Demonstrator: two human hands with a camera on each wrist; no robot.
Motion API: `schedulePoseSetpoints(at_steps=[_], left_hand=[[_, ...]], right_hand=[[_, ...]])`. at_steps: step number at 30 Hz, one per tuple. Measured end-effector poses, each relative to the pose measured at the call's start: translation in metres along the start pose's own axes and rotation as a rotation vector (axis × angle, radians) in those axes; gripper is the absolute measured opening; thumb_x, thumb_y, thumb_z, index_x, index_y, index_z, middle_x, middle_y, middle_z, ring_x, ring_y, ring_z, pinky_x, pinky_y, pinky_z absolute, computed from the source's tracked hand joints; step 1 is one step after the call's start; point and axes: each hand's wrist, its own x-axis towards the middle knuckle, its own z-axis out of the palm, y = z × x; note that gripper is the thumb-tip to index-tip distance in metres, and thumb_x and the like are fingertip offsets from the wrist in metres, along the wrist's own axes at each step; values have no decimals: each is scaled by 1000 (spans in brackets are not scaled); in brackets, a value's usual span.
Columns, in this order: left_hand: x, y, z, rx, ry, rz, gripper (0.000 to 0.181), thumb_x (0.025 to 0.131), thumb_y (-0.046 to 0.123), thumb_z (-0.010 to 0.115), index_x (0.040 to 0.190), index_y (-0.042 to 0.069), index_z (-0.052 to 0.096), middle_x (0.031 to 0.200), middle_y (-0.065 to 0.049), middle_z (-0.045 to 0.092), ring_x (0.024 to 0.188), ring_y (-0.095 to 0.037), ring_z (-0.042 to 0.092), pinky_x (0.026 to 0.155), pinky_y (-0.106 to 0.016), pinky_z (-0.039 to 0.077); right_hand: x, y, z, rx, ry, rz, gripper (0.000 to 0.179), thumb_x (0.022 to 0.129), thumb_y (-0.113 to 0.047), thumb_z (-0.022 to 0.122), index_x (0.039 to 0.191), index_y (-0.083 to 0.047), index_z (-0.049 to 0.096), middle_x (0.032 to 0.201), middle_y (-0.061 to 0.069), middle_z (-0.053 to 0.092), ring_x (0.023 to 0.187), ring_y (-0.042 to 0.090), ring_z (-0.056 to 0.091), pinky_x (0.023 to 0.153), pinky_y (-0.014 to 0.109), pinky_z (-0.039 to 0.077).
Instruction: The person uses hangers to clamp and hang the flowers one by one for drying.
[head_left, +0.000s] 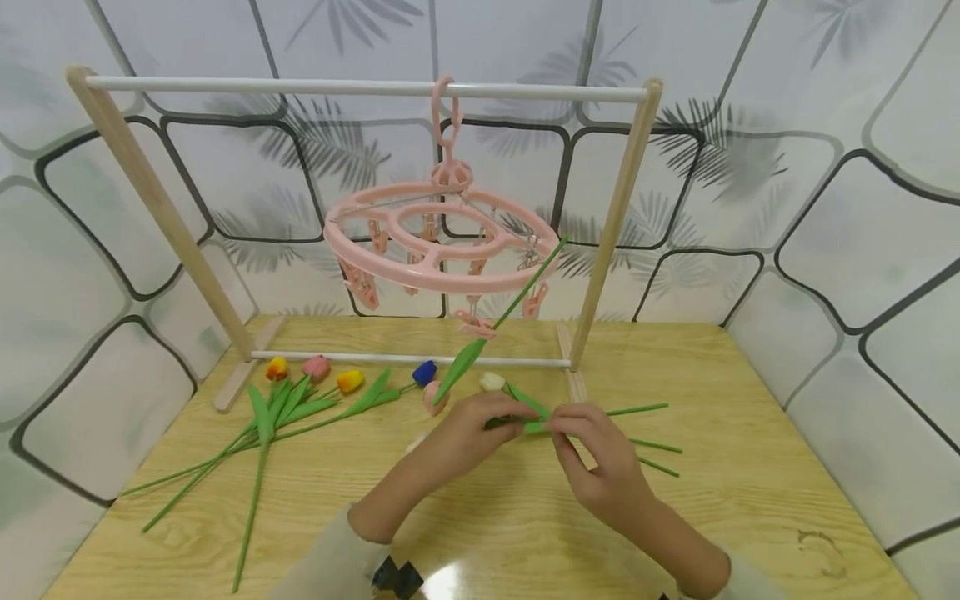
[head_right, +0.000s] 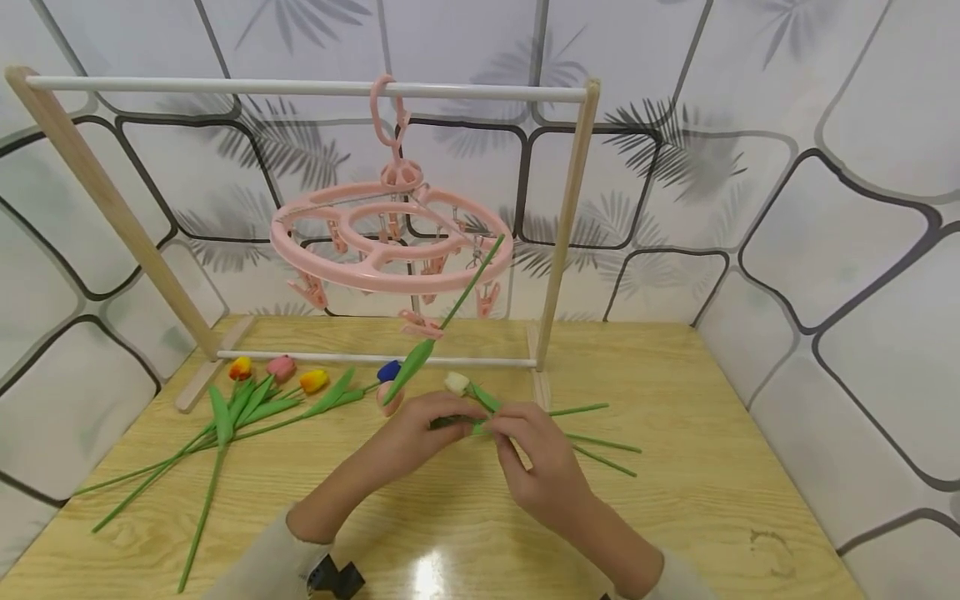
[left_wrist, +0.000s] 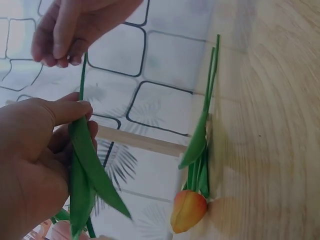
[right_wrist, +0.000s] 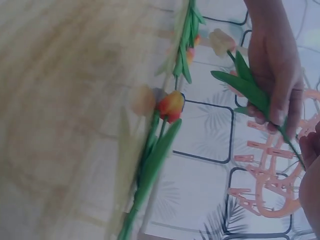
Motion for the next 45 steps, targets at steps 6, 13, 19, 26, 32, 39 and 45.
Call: schedulePoseSetpoints(at_steps=[6,13,19,26,32,39,45], left_hand=[[-1,6,-2,-154,40,-66,29,101,22,63,129,18,68,119,7,69,102,-10,65,83,-27,57],[-3,15,-3,-351,42,-108,31,101,21,63,132,16,65,125,-3,63,108,-20,67,91,-30,56],[-4,18,-3,-343,107,-130,31,100,24,65,131,19,66,128,-2,56,114,-20,61,92,-31,56],[-5,18,-4,-367,143,-122,31,99,22,67,130,20,65,134,-1,55,118,-23,61,90,-33,57],[-4,17,-5,-470,137,-117,33,99,20,67,132,16,61,139,-2,51,128,-30,55,97,-40,54],[-5,17,-4,-512,126,-163,39,98,20,67,136,14,57,141,0,52,132,-26,53,99,-42,54],[-5,18,-4,-511,139,-187,38,97,21,69,135,19,59,141,0,54,132,-25,54,98,-42,54]], right_hand=[[-12,1,10,135,0,31,19,103,-7,57,103,11,62,99,15,61,87,18,60,87,16,52],[-19,-5,17,339,-58,330,41,87,22,61,124,9,51,112,16,57,101,17,60,92,20,52],[-16,-11,23,457,-49,473,51,92,18,58,139,7,41,121,15,54,110,14,58,96,22,52],[-10,-14,29,491,-16,567,56,92,15,59,143,4,38,124,5,53,116,9,57,103,23,49],[-6,-14,36,471,32,533,55,90,17,61,141,6,41,123,4,58,117,9,57,104,21,47],[-3,-16,38,438,45,558,53,91,16,61,139,5,43,121,13,60,113,8,58,98,20,50],[1,-18,37,427,60,583,52,90,15,63,137,4,45,118,17,62,111,8,61,96,22,52]])
